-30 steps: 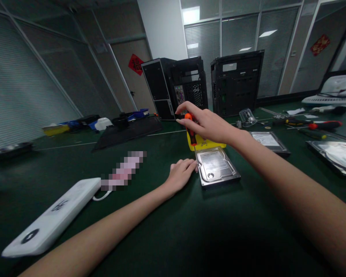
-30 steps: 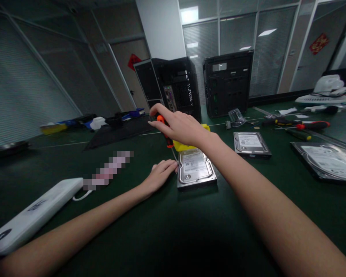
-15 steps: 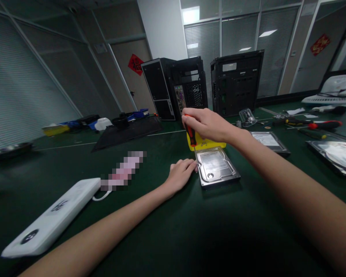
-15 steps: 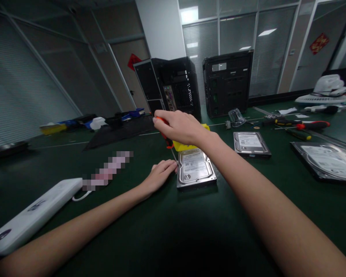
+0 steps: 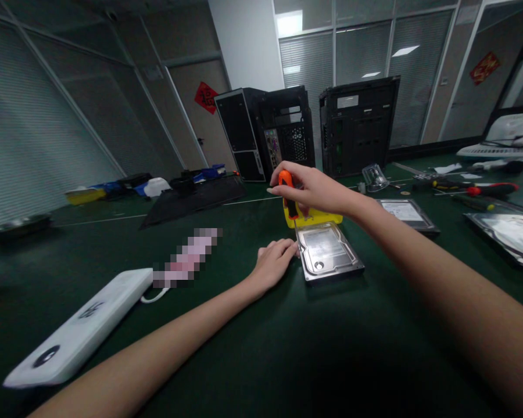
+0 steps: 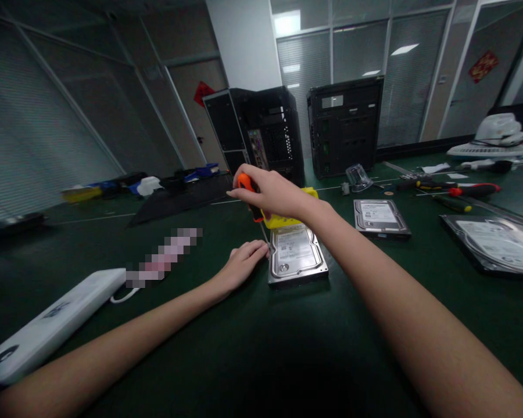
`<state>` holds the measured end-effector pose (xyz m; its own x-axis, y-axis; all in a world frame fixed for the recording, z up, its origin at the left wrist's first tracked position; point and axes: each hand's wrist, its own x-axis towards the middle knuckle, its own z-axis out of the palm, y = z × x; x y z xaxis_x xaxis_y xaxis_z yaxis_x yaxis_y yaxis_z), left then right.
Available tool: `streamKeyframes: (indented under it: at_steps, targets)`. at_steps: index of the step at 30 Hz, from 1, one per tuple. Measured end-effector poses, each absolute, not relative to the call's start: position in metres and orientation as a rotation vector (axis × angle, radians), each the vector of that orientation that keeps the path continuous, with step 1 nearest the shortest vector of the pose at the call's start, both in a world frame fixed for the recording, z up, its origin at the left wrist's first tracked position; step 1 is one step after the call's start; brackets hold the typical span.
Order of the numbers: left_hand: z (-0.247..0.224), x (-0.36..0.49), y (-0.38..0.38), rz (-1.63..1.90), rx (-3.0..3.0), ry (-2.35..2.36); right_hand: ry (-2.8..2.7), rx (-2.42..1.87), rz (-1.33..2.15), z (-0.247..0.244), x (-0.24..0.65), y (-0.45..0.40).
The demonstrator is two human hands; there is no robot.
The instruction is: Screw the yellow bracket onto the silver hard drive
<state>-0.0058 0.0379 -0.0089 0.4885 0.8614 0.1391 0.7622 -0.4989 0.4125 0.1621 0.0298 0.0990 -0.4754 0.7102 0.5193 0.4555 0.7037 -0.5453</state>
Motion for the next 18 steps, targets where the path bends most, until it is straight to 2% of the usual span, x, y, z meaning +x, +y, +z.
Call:
streamKeyframes:
  at_steps: [13, 18]
  targets:
    - [-0.0082, -0.0061, 0.0377, 0.468, 2.451, 1.365, -2.138, -0.971, 0.232, 0.0934, 0.1643, 0.034]
    - [-0.0089, -0.0062, 0.038, 0.47, 2.452, 1.373, -1.806, -1.017, 0.079, 0.1018, 0.1627, 0.0315]
